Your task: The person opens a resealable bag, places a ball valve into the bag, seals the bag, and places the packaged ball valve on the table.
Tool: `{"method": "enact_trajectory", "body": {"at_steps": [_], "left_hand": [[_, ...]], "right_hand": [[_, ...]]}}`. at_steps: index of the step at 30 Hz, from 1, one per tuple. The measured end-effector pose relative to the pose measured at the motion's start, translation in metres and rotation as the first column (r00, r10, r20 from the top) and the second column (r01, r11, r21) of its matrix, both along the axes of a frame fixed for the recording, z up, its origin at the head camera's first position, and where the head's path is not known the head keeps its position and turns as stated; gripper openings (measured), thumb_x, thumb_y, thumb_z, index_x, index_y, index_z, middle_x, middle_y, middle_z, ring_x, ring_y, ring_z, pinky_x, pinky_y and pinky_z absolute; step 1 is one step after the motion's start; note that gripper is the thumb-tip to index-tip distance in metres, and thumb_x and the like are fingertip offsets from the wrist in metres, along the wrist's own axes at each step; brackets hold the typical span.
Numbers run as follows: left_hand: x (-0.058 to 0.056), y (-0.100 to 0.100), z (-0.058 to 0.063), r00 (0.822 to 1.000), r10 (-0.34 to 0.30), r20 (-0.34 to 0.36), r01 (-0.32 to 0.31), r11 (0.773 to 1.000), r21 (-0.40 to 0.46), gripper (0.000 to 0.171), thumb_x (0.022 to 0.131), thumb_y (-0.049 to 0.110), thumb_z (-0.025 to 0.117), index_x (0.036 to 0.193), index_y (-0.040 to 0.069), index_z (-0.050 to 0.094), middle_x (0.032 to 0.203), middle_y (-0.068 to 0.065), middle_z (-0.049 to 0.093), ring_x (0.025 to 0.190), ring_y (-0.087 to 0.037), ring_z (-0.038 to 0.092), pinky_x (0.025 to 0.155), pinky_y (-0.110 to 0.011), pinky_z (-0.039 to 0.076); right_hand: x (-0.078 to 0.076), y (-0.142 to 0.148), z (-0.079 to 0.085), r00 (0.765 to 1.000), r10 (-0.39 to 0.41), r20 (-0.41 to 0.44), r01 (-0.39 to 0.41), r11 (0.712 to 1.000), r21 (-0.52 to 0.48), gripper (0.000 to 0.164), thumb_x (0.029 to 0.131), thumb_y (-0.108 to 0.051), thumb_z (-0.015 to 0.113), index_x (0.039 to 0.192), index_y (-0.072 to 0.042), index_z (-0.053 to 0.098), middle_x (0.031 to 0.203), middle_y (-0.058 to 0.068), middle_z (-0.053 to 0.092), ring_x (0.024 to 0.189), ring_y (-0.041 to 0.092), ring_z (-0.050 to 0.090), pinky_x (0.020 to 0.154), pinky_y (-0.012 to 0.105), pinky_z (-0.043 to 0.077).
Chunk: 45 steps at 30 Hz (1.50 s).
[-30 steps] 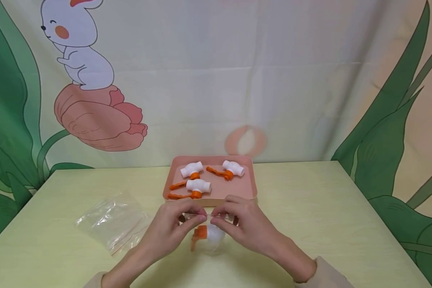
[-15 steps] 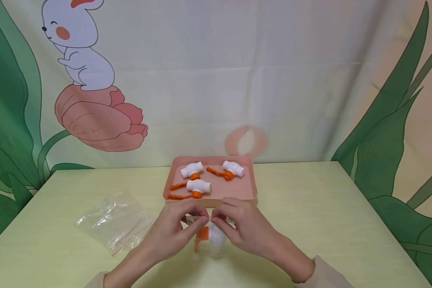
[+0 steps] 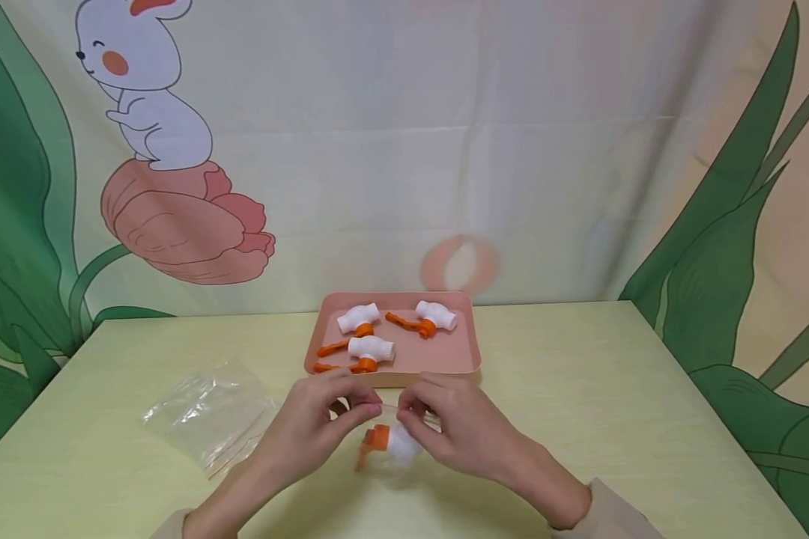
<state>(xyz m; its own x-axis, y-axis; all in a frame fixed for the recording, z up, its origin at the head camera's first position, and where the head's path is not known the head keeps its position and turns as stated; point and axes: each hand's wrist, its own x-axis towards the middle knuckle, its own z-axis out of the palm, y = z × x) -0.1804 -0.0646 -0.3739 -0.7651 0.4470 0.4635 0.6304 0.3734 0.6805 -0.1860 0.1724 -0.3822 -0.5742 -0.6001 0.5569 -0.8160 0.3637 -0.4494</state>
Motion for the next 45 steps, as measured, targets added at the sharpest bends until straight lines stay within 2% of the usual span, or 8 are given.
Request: {"method": "enact_trajectory", "body": {"at_steps": [6,14,20,27,33,40,45], "left_hand": [[0.000,0.000,0.000,0.999,-0.007,0.043,0.007,1.000,-0.005,0.005,0.093,0.005,0.076,0.090,0.009,0.074,0.081,0.010,0.066,0.071,-0.006,0.059,0.064,-0.025,0.056],[0.002,0.001,0.000,0.999,-0.005,0.050,0.006,1.000,-0.014,0.003,0.094,0.007,0.074,0.092,0.009,0.072,0.084,0.007,0.067,0.074,-0.005,0.061,0.068,-0.024,0.057],[0.002,0.001,0.000,0.998,0.006,0.063,-0.006,1.000,-0.016,0.004,0.094,0.008,0.075,0.092,0.009,0.072,0.085,0.008,0.067,0.075,-0.004,0.063,0.067,-0.024,0.058],[0.003,0.002,0.000,0.999,0.007,0.049,-0.006,1.000,-0.014,0.005,0.094,0.007,0.075,0.091,0.010,0.071,0.084,0.008,0.066,0.073,-0.005,0.063,0.068,-0.024,0.057],[0.003,0.003,0.001,0.997,-0.003,0.077,0.003,1.000,0.004,0.009,0.094,0.004,0.074,0.091,0.010,0.068,0.083,0.008,0.064,0.071,-0.011,0.065,0.066,-0.025,0.057],[0.004,0.003,0.001,0.995,-0.015,0.094,0.012,1.000,0.029,0.010,0.095,0.002,0.072,0.092,0.009,0.066,0.085,0.005,0.061,0.071,-0.014,0.067,0.066,-0.025,0.057],[0.005,0.004,0.001,0.994,-0.018,0.104,0.011,0.997,0.073,0.009,0.097,0.000,0.068,0.094,0.007,0.064,0.089,0.001,0.060,0.072,-0.014,0.068,0.065,-0.025,0.059]], "right_hand": [[0.000,-0.001,-0.003,1.000,-0.015,0.022,0.015,1.000,0.009,0.013,0.094,-0.007,0.075,0.097,-0.019,0.070,0.081,-0.015,0.057,0.070,0.004,0.051,0.057,0.020,0.046],[-0.002,-0.003,-0.004,0.998,0.030,-0.063,-0.030,0.999,0.012,0.012,0.094,-0.006,0.075,0.100,-0.014,0.069,0.086,-0.011,0.061,0.073,0.002,0.055,0.064,0.016,0.049],[-0.002,-0.002,-0.003,0.997,0.043,-0.063,-0.041,0.999,0.031,0.016,0.092,-0.003,0.076,0.096,-0.014,0.065,0.081,-0.010,0.059,0.070,0.001,0.052,0.061,0.014,0.047],[-0.002,0.001,-0.003,1.000,0.006,-0.031,-0.005,0.999,0.046,0.020,0.091,-0.007,0.078,0.090,-0.016,0.060,0.074,-0.013,0.057,0.063,-0.002,0.046,0.054,0.011,0.042],[-0.002,0.005,-0.001,0.999,-0.028,-0.022,0.027,1.000,-0.008,0.025,0.087,-0.012,0.083,0.082,-0.020,0.059,0.067,-0.015,0.048,0.057,-0.004,0.039,0.049,0.011,0.034],[-0.005,0.010,-0.003,0.998,-0.050,0.046,0.052,0.997,-0.052,0.025,0.088,-0.015,0.083,0.088,-0.020,0.058,0.067,-0.015,0.048,0.056,-0.002,0.042,0.047,0.016,0.037],[-0.004,0.014,-0.006,0.983,-0.121,0.136,0.132,0.989,-0.074,0.034,0.090,-0.020,0.083,0.092,-0.016,0.049,0.069,-0.013,0.048,0.055,0.002,0.046,0.045,0.021,0.041]]}}
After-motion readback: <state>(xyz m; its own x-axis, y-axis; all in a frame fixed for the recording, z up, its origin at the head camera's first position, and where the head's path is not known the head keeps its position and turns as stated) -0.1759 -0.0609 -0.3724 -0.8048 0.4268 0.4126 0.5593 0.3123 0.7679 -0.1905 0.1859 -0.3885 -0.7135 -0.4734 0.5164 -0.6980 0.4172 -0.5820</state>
